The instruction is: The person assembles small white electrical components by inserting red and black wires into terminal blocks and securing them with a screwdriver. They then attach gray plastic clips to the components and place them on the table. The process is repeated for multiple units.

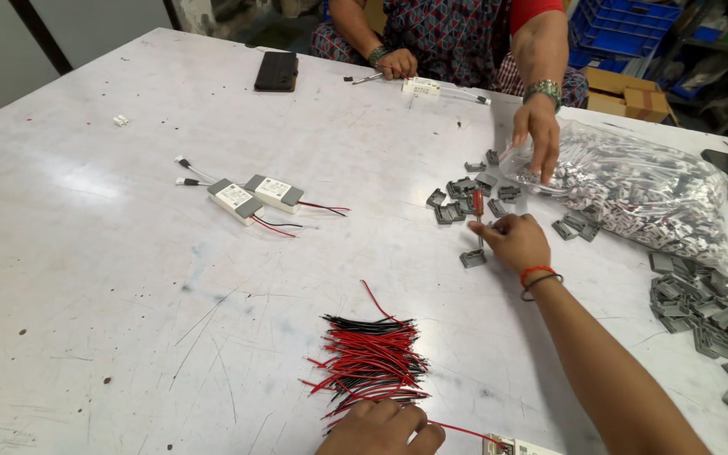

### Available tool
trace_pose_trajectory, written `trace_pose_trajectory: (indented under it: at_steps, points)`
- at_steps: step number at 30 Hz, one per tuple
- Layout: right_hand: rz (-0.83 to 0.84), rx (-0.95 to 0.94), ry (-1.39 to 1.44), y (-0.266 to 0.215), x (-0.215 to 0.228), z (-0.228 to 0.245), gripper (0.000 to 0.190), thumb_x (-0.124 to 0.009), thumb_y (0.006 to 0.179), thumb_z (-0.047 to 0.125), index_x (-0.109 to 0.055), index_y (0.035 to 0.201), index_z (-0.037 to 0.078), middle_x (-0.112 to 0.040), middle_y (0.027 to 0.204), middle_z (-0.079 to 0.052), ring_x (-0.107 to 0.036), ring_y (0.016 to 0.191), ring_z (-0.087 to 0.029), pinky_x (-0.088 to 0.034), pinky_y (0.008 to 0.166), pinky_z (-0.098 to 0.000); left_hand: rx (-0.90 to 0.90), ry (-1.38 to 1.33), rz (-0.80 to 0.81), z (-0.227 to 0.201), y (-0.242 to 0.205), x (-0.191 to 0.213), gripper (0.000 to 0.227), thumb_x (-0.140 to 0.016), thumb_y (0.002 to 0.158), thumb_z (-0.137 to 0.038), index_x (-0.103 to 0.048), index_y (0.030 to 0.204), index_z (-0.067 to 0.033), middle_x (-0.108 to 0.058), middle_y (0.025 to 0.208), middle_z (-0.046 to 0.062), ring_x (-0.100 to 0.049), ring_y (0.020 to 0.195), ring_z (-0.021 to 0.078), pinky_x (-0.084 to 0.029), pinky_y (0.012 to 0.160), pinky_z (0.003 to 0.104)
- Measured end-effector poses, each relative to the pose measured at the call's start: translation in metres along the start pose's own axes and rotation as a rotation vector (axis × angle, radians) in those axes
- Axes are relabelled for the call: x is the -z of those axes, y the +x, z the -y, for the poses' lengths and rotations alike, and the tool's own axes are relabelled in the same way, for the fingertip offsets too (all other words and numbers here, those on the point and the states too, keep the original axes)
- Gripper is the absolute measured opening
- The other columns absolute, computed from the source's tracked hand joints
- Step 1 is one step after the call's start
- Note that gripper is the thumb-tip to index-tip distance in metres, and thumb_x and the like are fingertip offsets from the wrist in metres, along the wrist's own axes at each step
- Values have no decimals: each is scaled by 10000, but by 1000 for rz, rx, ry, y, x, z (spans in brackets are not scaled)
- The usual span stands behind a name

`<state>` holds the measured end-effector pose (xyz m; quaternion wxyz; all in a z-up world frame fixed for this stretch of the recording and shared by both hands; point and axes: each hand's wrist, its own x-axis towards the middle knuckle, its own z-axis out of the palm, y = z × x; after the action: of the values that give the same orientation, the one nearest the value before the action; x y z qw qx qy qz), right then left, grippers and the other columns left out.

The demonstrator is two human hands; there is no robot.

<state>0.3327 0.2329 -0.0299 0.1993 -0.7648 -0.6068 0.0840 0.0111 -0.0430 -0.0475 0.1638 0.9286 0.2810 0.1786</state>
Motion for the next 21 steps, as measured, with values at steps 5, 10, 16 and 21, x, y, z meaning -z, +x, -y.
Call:
trace_pose_trajectory:
  at_steps: [5,10,16,21]
  points:
    - [-48,-82,-117,19,4,43,390,-732,813,498,-841,994,171,-743,1114,-125,-691,1058,-334,-565,905,-448,32,103,-63,12,0,-1,275,-597,985,-310,-694,1121,-91,-684,1070,152,-684,1022,338,-529,870,591]
    - [-23,-114,-206,46,-6,30,557,-579,1032,606,-827,994,108,-775,1024,-181,-726,992,-362,-584,856,-472,81,112,19,11,-1,4,272,-587,985,-290,-689,1099,-64,-675,1040,162,-677,1040,339,-534,874,572]
    - [-259,193,234,6,18,-33,327,-597,1046,315,-724,1069,15,-768,975,-211,-745,908,-321,-572,823,-435,100,61,8,-10,4,37,290,-614,944,-287,-704,1088,-52,-679,1013,179,-677,1004,365,-520,878,551]
    - [-127,-21,598,-142,87,-143,278,-522,1126,218,-658,1069,-18,-648,864,-84,-540,752,-153,-451,678,-306,298,-29,112,-19,2,80,270,-647,854,-190,-704,1081,-56,-684,1018,168,-667,981,364,-522,817,527]
